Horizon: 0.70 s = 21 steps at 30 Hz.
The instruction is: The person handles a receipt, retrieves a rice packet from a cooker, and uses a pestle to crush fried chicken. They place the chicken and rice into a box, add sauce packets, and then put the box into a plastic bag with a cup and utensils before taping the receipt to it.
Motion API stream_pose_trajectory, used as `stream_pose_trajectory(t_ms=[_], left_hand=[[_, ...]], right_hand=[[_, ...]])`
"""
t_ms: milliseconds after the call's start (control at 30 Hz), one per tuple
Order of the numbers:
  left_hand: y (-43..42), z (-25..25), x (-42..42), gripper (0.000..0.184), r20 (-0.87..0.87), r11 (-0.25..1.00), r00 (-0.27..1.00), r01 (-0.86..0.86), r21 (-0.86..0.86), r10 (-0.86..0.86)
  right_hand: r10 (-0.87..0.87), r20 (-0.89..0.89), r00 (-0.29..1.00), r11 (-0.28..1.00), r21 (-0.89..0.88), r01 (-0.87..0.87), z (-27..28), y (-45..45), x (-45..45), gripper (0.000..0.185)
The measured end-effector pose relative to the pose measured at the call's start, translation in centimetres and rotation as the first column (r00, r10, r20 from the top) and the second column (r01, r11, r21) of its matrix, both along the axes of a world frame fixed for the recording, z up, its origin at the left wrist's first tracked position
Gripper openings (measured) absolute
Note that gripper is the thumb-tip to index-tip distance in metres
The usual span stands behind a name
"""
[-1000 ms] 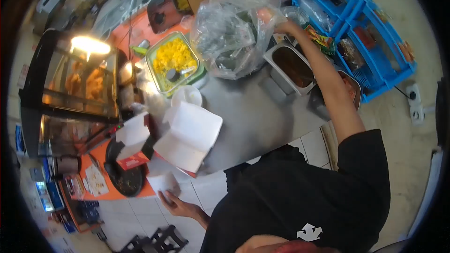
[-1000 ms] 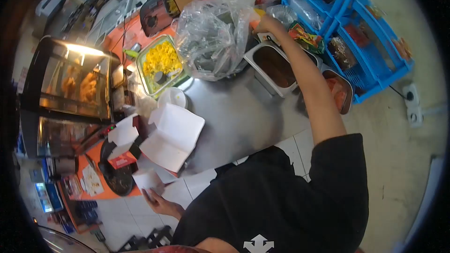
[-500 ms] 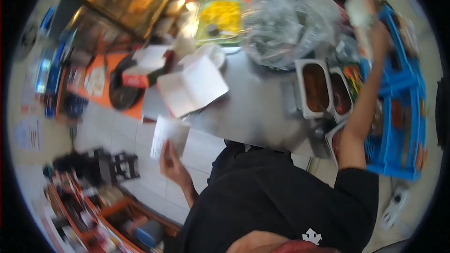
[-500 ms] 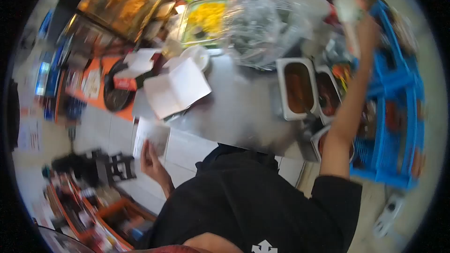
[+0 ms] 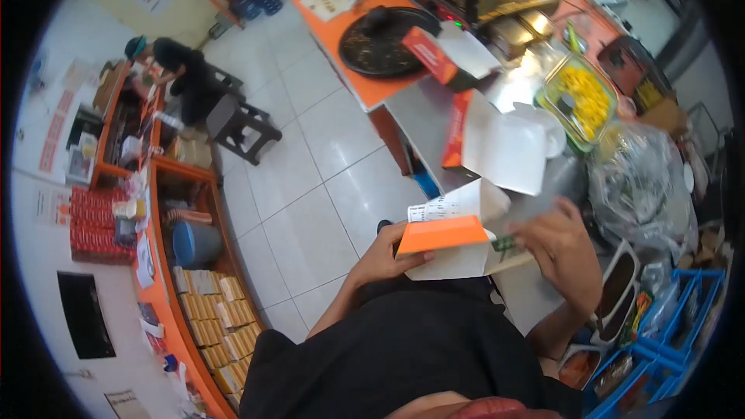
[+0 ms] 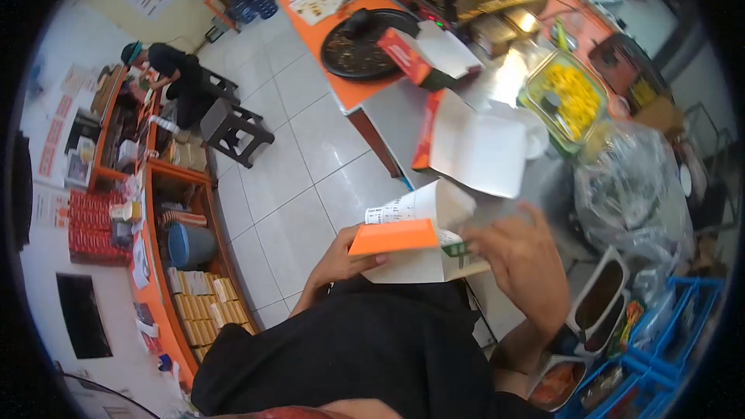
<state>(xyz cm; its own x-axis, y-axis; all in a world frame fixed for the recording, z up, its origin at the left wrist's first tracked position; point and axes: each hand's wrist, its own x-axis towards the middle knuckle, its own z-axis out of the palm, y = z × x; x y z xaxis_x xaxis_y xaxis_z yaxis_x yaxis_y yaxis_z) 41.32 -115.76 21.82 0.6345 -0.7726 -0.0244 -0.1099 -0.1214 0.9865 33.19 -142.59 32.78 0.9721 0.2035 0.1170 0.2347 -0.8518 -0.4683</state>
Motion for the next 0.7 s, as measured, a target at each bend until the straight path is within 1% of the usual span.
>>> stream_pose_trajectory(t_ms=[33,67,100,133,167,200,233,267,300,333,367,400,433,467,500,533,600,633,667,700], left_hand=[[1.2,-1.5,0.4,0.040,-0.115,0.975,0.968,-0.221,0.017,0.221],[2.7,-3.0,1.2,0.028,-0.221,0.903,0.877,-0.426,0.054,0.427],[4.3,-4.5,2.5,0.039,-0.325,0.857,0.795,-0.496,0.138,0.512],[6.0,-5.5,3.5,0.039,-0.311,0.847,0.790,-0.515,0.131,0.528],[7.4,-6.5,4.9,0.036,-0.406,0.741,0.644,-0.656,0.144,0.649],[9.0,-7.5,6.3,0.034,-0.498,0.616,0.472,-0.769,0.170,0.727],[10.6,-8.6,7.8,0.039,-0.488,0.580,0.460,-0.806,0.121,0.741],[12.0,-8.3,9.1,0.039,-0.493,0.571,0.452,-0.813,0.115,0.743],[13.2,-7.6,10.3,0.041,-0.636,0.548,0.401,-0.835,0.043,0.660],[14.6,-7.2,11.7,0.045,-0.758,0.512,0.350,-0.859,-0.025,0.550],[16.2,-7.2,12.8,0.048,-0.792,0.555,0.321,-0.832,0.026,0.519],[17.4,-7.4,14.0,0.048,-0.791,0.547,0.314,-0.837,0.031,0.525],[18.0,-7.8,15.0,0.046,-0.721,0.522,0.339,-0.852,0.037,0.605],[18.7,-7.9,16.1,0.044,-0.641,0.499,0.361,-0.866,0.040,0.677],[19.6,-7.7,17.4,0.040,-0.646,0.518,0.396,-0.856,-0.001,0.653],[20.4,-7.3,18.7,0.045,-0.628,0.537,0.415,-0.844,0.004,0.658],[22.4,-8.9,21.6,0.053,-0.548,0.557,0.475,-0.830,-0.021,0.688],[23.3,-9.8,23.3,0.058,-0.474,0.529,0.483,-0.847,-0.040,0.737],[24.3,-10.5,25.3,0.062,-0.396,0.500,0.482,-0.864,-0.063,0.782],[24.8,-11.0,27.6,0.062,-0.395,0.495,0.481,-0.866,-0.072,0.783]], right_hand=[[0.025,0.008,1.000,1.000,-0.009,-0.025,-0.4,1.7,2.4,0.021],[-0.134,0.295,0.946,0.984,-0.074,0.162,-0.6,4.2,5.1,0.017],[-0.256,0.565,0.785,0.934,-0.064,0.351,-1.0,6.6,7.6,0.014],[-0.268,0.421,0.866,0.962,0.167,0.216,-1.7,9.1,9.2,0.018],[-0.226,0.279,0.933,0.911,0.400,0.101,-2.5,11.8,10.5,0.022],[-0.015,0.232,0.973,0.898,0.430,-0.089,-4.1,14.6,12.3,0.029],[0.201,0.181,0.963,0.846,0.464,-0.264,-6.0,17.4,14.2,0.035],[0.352,0.140,0.925,0.817,0.436,-0.377,-7.1,20.5,16.1,0.037],[0.494,0.089,0.865,0.773,0.411,-0.484,-8.1,23.4,18.0,0.040],[0.551,-0.001,0.835,0.770,0.386,-0.508,-9.5,25.5,19.5,0.044],[0.566,-0.015,0.824,0.800,0.250,-0.545,-11.6,27.3,21.4,0.040],[0.578,-0.027,0.816,0.813,0.114,-0.572,-13.3,29.0,23.3,0.036],[0.584,-0.027,0.811,0.808,0.121,-0.577,-14.0,30.4,24.6,0.036],[0.518,-0.028,0.855,0.847,0.156,-0.508,-14.4,31.7,26.0,0.031],[0.446,-0.030,0.895,0.881,0.189,-0.433,-14.6,32.8,27.5,0.026],[0.444,-0.027,0.896,0.882,0.192,-0.431,-14.5,33.4,29.2,0.026],[0.399,-0.126,0.908,0.895,0.271,-0.355,-13.4,33.7,32.8,0.025],[0.384,-0.066,0.921,0.899,0.252,-0.357,-15.6,33.8,35.2,0.031],[0.352,-0.129,0.927,0.913,0.264,-0.310,-15.9,33.7,37.7,0.035],[0.356,-0.123,0.926,0.913,0.258,-0.317,-16.2,34.3,40.1,0.035]])
